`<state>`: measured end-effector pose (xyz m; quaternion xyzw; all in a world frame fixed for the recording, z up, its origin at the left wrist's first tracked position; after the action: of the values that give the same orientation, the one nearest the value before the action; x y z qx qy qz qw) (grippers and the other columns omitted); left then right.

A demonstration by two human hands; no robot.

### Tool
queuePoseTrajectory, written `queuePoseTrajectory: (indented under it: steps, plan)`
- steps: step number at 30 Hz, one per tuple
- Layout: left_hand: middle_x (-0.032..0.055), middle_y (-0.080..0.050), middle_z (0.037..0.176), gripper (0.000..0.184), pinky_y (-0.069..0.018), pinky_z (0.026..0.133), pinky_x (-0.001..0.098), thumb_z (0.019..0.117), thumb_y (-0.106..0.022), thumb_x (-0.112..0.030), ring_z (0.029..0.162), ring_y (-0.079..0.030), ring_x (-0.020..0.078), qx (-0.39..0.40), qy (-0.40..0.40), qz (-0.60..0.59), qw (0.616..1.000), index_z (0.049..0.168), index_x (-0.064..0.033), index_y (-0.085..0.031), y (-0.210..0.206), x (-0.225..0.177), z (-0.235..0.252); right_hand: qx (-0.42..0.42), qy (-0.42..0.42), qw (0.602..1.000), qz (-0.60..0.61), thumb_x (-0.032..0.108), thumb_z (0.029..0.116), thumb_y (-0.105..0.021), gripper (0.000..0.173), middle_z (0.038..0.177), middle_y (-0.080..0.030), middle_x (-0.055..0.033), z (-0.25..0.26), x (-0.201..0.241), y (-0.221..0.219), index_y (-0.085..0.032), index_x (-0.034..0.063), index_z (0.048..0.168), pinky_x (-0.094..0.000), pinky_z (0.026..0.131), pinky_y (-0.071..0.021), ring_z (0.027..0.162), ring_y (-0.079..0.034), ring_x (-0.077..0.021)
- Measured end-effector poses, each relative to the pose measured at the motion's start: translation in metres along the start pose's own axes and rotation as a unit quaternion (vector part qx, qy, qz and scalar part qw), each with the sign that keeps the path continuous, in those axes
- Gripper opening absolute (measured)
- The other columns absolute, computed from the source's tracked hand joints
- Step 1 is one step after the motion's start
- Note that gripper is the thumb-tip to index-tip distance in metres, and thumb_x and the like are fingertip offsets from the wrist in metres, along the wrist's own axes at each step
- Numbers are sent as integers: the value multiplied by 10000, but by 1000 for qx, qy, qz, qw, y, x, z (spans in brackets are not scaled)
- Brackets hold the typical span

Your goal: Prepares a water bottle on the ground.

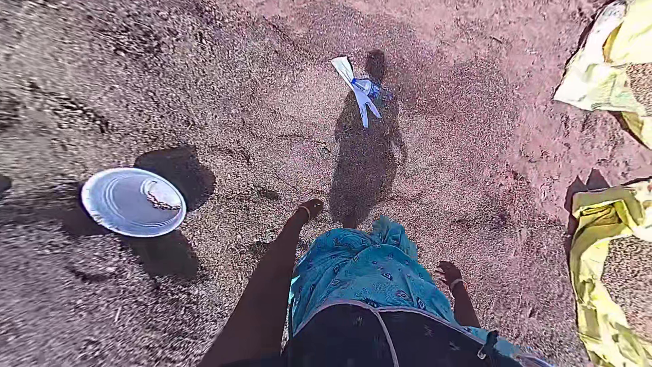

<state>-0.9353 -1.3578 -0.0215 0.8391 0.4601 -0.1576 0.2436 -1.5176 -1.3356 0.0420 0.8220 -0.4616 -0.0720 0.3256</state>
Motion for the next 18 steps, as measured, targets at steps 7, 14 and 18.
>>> queuePoseTrajectory:
  steps: [7,14,18]
  plan:
    - [298,-535,1433,475,-378,1129,569,1118,-404,-297,1342,-522,429,-35,91,-103,990,1464,18,-483,17,-16,67,117,-57,988,-88,160,1100,-487,382,1377,-613,-238,24,86,16,-513,3,1448,-500,976,-520,1191,-647,-346]
    - [329,-468,1485,501,-342,1160,593,1103,-441,-279,1400,-455,459,-39,206,-129,969,1451,80,-469,-17,-17,131,15,-94,985,-146,201,1119,-404,401,1398,-607,-226,141,217,165,-524,-26,1428,-472,973,-515,1216,-638,-334]
    - [316,-479,1482,451,-330,1166,564,1123,-384,-224,1413,-449,428,13,239,-141,961,1423,94,-493,-16,-82,142,3,28,961,-276,190,1105,-466,377,1369,-612,-262,297,353,226,-584,-57,1364,-525,1043,-483,1242,-618,-370]
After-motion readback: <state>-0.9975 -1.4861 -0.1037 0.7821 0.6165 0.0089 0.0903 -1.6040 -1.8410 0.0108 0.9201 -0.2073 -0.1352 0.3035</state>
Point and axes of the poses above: each hand's wrist, its own z-axis towards the middle knuckle, its own y-axis out of the back of the hand, x = y × z, the point moved 9 cm from there along z, towards the middle knuckle
